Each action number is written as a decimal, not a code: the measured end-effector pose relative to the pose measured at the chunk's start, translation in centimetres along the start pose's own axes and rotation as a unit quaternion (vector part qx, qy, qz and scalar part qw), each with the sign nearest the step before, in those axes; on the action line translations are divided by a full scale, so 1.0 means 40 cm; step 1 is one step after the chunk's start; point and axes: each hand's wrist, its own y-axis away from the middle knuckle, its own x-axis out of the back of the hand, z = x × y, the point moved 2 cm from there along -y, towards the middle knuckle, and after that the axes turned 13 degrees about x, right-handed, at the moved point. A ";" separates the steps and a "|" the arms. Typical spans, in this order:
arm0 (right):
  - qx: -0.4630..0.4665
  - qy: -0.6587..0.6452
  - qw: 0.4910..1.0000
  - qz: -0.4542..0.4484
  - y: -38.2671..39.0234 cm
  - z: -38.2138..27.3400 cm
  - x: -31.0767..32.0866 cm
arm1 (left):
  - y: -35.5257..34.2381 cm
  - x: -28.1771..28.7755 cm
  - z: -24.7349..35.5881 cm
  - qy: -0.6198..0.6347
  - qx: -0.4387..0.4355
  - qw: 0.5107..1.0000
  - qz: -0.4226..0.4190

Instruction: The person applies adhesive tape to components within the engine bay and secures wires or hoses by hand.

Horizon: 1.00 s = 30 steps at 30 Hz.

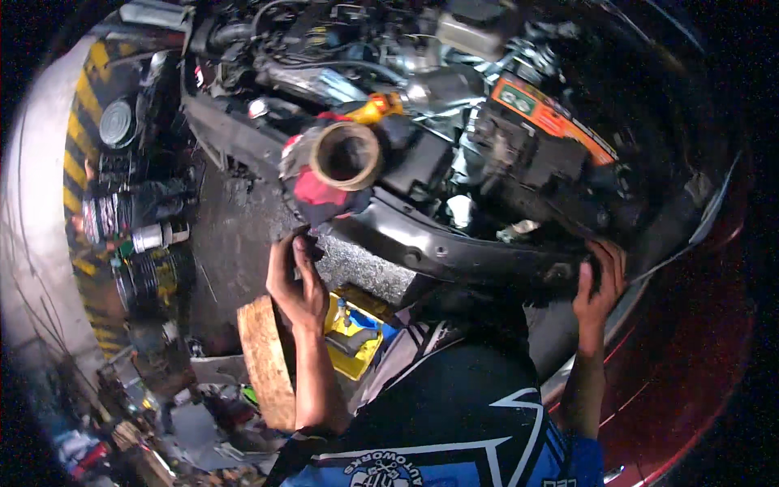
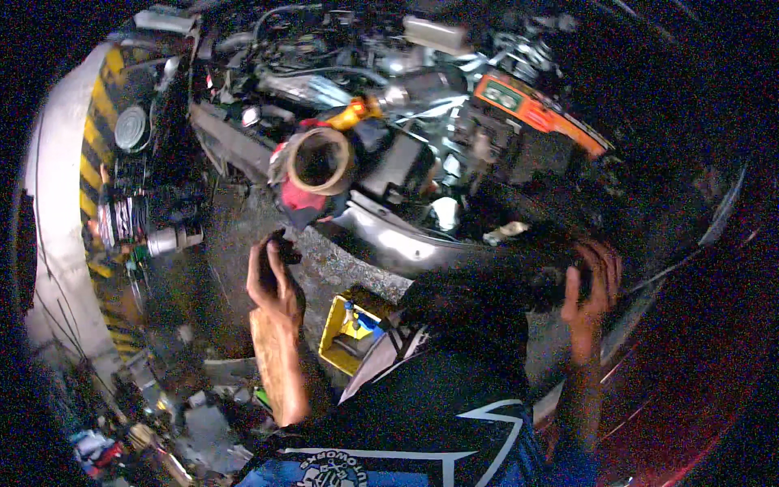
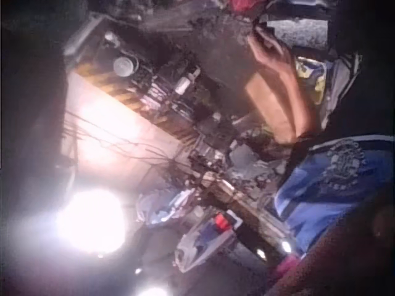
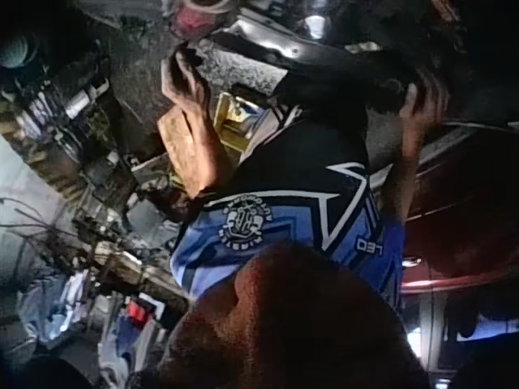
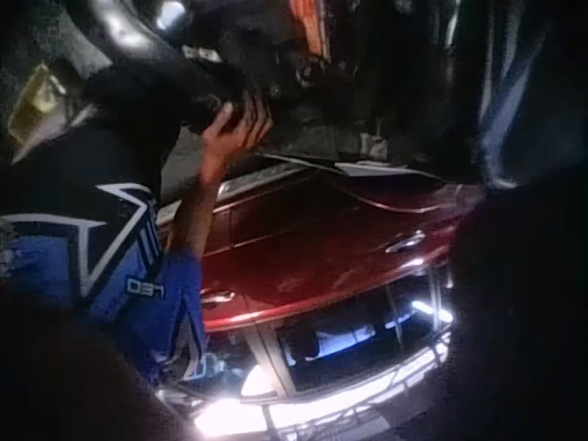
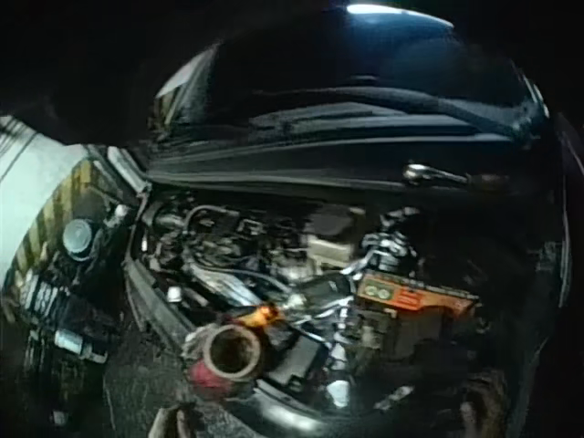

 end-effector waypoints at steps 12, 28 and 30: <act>0.080 -0.189 0.978 -0.041 -0.274 -0.418 -0.190 | -0.075 -0.005 -0.086 -0.038 -0.011 0.995 -0.093; -0.022 -0.293 0.956 -0.026 -0.349 -0.527 -0.273 | -0.058 0.004 0.046 0.116 -0.135 0.978 -0.110; -0.042 -0.292 0.955 -0.020 -0.333 -0.532 -0.251 | -0.043 0.002 0.078 0.128 -0.137 0.974 -0.130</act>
